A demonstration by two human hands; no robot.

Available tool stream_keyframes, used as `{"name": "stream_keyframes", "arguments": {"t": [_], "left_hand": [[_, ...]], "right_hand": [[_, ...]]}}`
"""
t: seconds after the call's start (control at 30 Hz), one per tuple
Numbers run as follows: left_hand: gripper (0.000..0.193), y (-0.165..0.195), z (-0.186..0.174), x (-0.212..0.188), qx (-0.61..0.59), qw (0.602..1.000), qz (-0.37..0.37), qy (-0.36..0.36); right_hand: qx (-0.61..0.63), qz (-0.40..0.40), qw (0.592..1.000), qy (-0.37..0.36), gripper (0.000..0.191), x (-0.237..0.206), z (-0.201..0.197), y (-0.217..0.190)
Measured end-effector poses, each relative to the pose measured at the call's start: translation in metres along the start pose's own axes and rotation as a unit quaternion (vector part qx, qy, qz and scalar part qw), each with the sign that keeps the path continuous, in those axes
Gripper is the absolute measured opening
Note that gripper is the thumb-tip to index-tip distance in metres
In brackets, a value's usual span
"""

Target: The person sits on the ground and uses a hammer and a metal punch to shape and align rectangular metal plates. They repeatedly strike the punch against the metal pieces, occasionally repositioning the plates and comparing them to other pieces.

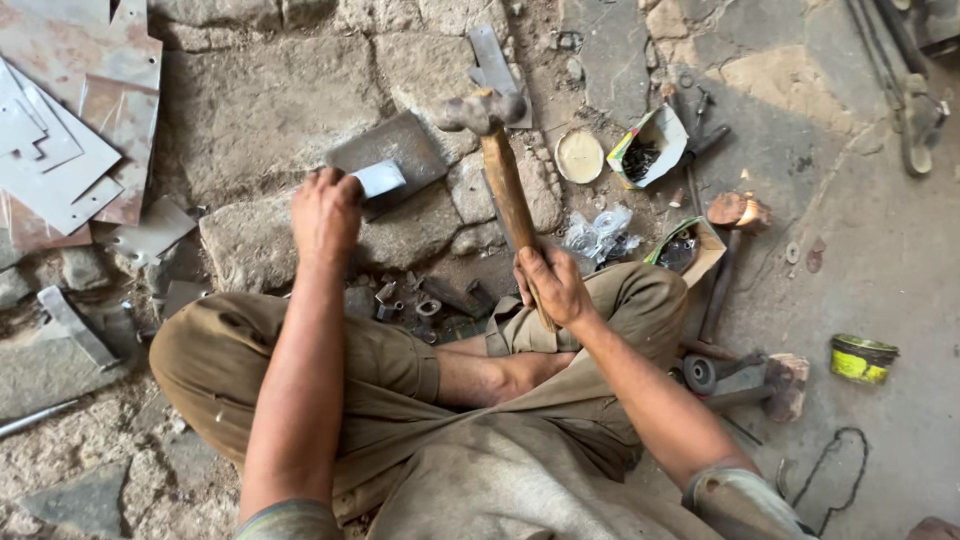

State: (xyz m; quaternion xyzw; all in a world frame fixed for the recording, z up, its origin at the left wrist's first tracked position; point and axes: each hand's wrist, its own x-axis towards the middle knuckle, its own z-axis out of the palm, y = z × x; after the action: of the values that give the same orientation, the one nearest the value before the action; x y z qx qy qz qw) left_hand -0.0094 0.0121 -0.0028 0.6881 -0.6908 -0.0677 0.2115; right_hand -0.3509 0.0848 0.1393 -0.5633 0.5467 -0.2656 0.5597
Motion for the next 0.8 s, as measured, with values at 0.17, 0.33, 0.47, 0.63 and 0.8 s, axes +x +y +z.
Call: {"name": "stream_keyframes", "arguments": {"t": [0.17,0.33,0.47,0.63,0.8], "left_hand": [[0.023,0.009,-0.006,0.003,-0.157,0.978,-0.133,-0.037],[0.075,0.008,-0.002,0.025,-0.229,0.889,-0.371,-0.139],[0.056,-0.005,0.004,0.029,-0.216,0.887,-0.396,-0.100],[0.055,-0.013,0.010,0.028,-0.203,0.875,-0.407,-0.163],[0.057,-0.010,0.011,0.031,-0.223,0.864,-0.414,-0.179]], "right_hand": [[0.057,-0.076,0.995,-0.035,0.053,0.016,-0.005,-0.042],[0.164,-0.304,0.939,-0.010,0.052,0.019,-0.015,-0.079],[0.204,-0.394,0.896,0.026,0.049,0.047,0.019,-0.042],[-0.195,0.007,0.979,-0.056,0.036,0.081,0.037,0.008],[-0.060,-0.161,0.984,-0.049,0.044,0.064,0.010,0.018]]}}
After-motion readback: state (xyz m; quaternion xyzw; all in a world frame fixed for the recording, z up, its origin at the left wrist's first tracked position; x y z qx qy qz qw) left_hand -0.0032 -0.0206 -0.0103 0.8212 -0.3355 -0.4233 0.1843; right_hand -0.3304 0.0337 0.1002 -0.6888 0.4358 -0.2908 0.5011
